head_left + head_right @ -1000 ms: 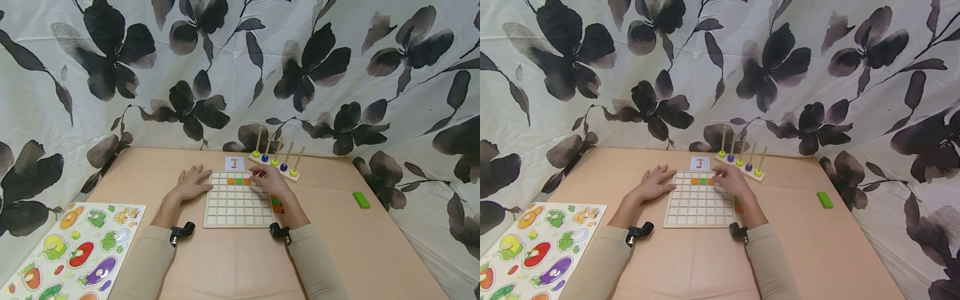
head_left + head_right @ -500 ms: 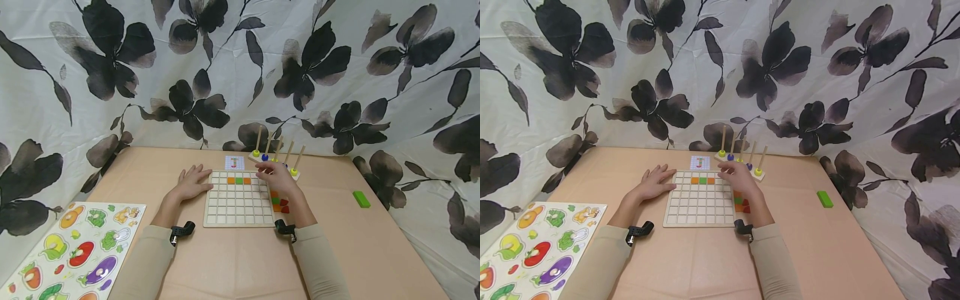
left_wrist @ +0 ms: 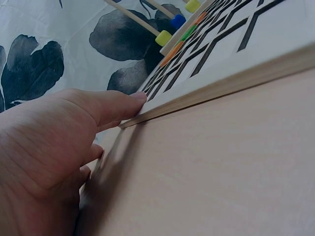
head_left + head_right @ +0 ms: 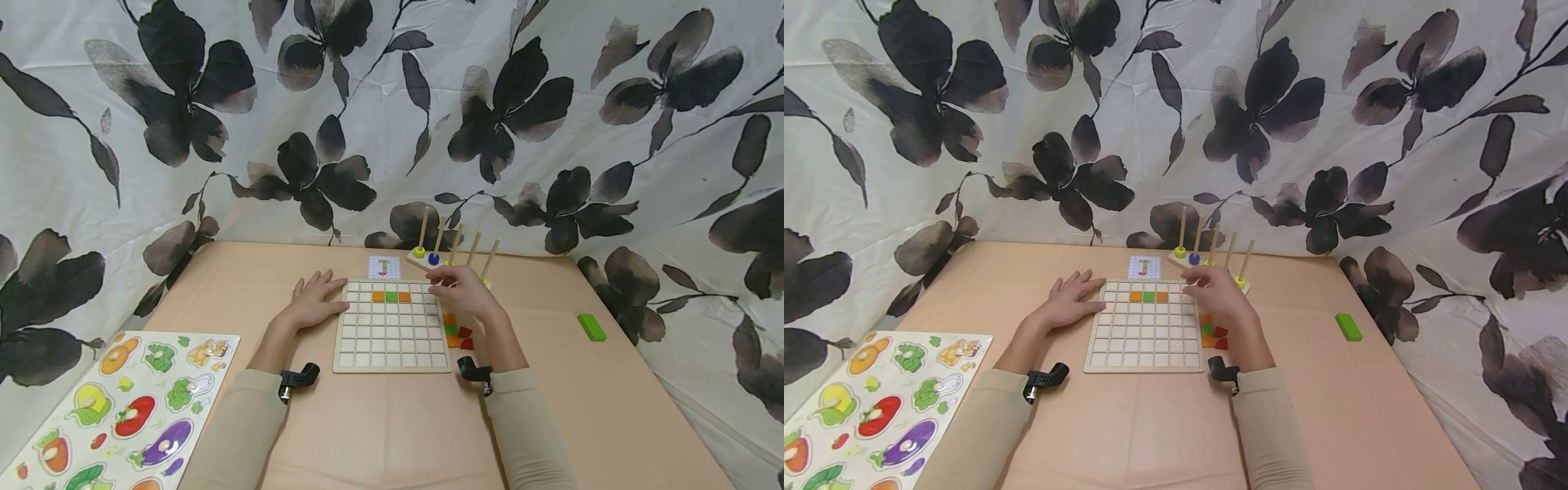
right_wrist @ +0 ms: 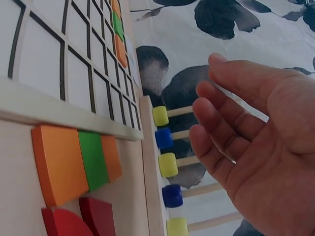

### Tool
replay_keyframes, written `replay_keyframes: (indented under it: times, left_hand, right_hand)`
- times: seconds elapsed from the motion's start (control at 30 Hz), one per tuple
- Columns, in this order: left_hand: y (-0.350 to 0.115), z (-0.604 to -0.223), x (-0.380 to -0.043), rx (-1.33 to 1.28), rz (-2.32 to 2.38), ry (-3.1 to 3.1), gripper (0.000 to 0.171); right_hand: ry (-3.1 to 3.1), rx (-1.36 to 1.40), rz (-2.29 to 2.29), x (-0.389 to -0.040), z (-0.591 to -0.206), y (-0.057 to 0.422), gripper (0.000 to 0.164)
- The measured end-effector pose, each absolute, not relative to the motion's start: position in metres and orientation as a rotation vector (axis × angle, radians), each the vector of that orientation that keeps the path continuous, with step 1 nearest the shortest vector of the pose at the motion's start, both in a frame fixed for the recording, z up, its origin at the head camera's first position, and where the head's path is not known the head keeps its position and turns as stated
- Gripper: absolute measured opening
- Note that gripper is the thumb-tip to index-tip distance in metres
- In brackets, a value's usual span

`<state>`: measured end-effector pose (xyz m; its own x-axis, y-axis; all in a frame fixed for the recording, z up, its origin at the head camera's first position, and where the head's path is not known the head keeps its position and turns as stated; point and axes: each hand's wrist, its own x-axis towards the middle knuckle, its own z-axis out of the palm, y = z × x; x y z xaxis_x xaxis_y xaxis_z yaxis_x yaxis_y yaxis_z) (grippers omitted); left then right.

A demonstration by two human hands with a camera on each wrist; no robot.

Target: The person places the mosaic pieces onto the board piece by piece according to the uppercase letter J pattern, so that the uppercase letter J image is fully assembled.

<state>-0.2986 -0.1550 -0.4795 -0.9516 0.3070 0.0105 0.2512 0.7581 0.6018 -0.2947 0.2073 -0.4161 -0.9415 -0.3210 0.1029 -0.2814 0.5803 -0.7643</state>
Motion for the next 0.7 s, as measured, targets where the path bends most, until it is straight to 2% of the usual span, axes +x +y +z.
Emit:
replay_keyframes:
  times: [0.33,0.7]
  left_hand:
    - [-0.155,-0.477,-0.298,0.462,0.942,2.869,0.068]
    - [-0.154,-0.477,-0.298,0.461,0.955,2.866,0.068]
  right_hand:
    - [2.698,-0.453,-1.288,-0.296,-0.418,0.221,0.033]
    - [2.691,-0.431,-1.261,-0.294,-0.418,0.233,0.032]
